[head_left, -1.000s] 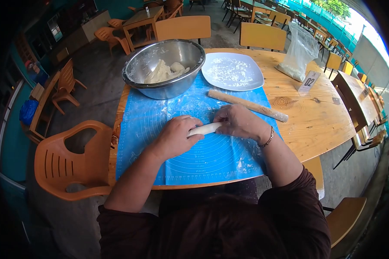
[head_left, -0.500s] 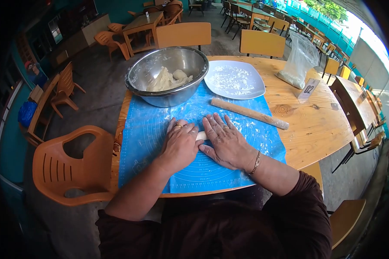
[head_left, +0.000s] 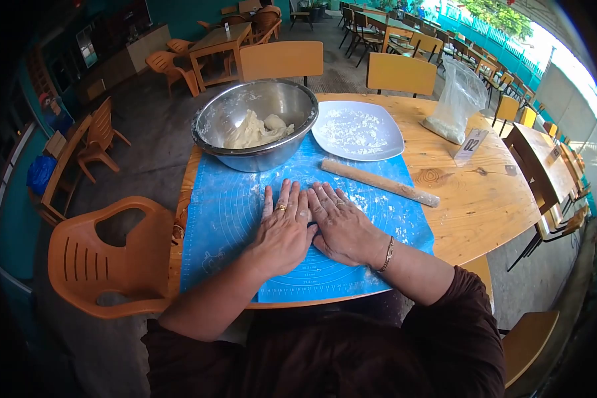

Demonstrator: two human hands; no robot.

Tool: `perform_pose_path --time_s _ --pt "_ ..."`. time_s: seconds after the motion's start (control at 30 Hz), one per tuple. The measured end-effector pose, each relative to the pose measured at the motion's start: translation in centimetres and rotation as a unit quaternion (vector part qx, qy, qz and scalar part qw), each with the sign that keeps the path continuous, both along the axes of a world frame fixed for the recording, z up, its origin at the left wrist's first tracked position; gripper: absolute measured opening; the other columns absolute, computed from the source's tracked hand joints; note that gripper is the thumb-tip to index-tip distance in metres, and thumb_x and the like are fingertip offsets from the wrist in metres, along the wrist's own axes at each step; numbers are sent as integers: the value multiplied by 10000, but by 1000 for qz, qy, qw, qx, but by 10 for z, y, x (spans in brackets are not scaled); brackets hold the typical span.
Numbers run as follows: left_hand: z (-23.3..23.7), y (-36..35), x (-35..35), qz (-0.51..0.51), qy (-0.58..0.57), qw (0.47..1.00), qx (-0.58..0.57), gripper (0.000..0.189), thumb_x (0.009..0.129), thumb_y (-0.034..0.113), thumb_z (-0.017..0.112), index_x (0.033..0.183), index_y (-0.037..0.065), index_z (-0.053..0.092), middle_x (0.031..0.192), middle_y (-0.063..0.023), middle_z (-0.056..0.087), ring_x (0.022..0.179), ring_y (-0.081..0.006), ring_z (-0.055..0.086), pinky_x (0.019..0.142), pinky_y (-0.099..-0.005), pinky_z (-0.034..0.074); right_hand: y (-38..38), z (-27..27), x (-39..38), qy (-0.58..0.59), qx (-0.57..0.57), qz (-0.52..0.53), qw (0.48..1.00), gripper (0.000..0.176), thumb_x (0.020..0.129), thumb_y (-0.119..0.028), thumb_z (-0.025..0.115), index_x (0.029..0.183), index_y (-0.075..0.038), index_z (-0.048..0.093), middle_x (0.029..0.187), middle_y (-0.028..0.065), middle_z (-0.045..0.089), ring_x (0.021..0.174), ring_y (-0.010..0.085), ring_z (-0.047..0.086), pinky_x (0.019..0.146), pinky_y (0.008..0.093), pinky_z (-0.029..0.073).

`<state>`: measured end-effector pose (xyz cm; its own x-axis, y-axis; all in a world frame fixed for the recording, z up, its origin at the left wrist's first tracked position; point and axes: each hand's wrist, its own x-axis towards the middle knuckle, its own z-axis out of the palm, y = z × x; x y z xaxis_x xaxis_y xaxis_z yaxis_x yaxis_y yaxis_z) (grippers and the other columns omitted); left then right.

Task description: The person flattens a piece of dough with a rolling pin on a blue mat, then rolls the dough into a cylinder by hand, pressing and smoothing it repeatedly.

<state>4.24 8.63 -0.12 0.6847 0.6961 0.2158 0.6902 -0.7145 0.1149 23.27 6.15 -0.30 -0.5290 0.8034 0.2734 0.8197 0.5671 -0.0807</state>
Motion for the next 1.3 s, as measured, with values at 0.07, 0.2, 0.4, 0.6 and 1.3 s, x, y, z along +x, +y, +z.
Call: perform_pose_path --time_s 0.07,0.2,0.4,0.6,1.3 --pt "4 4 1 11 2 1000 -2 671 1027 308 464 1477 -163 302 1574 -357 247 1518 -480 129 1221 -618 54 9 1 -1 12 -42 -11 999 786 917 -299 566 1505 130 270 1541 360 320 1470 472 296 1235 509 219" --pt "5 -11 -1 3 24 999 -31 709 1026 335 454 1486 -175 275 1583 -360 222 1520 -483 115 1229 -601 53 -13 12 -3 -2 -70 -18 997 781 916 -295 568 1506 124 273 1548 354 314 1477 466 284 1236 509 216" --pt "6 -8 -1 -6 26 998 -55 702 1039 345 416 1488 -174 273 1582 -361 225 1522 -478 111 1235 -584 46 -9 3 0 0 -30 -9 1000 745 921 -274 562 1501 113 297 1547 342 326 1479 461 283 1236 509 217" --pt "3 2 -3 -15 -17 998 -61 608 998 220 527 1448 -156 369 1552 -356 299 1499 -487 198 1225 -591 128 -1 16 3 -2 -108 -4 994 777 908 -255 590 1521 102 270 1567 316 316 1491 439 273 1240 513 204" --pt "17 15 -8 -68 -157 984 -58 308 806 83 755 1085 -35 702 968 -162 654 917 -331 637 842 -438 519 22 35 49 138 -119 47 982 372 766 -129 793 1118 -28 730 1048 185 710 984 341 678 908 385 527"
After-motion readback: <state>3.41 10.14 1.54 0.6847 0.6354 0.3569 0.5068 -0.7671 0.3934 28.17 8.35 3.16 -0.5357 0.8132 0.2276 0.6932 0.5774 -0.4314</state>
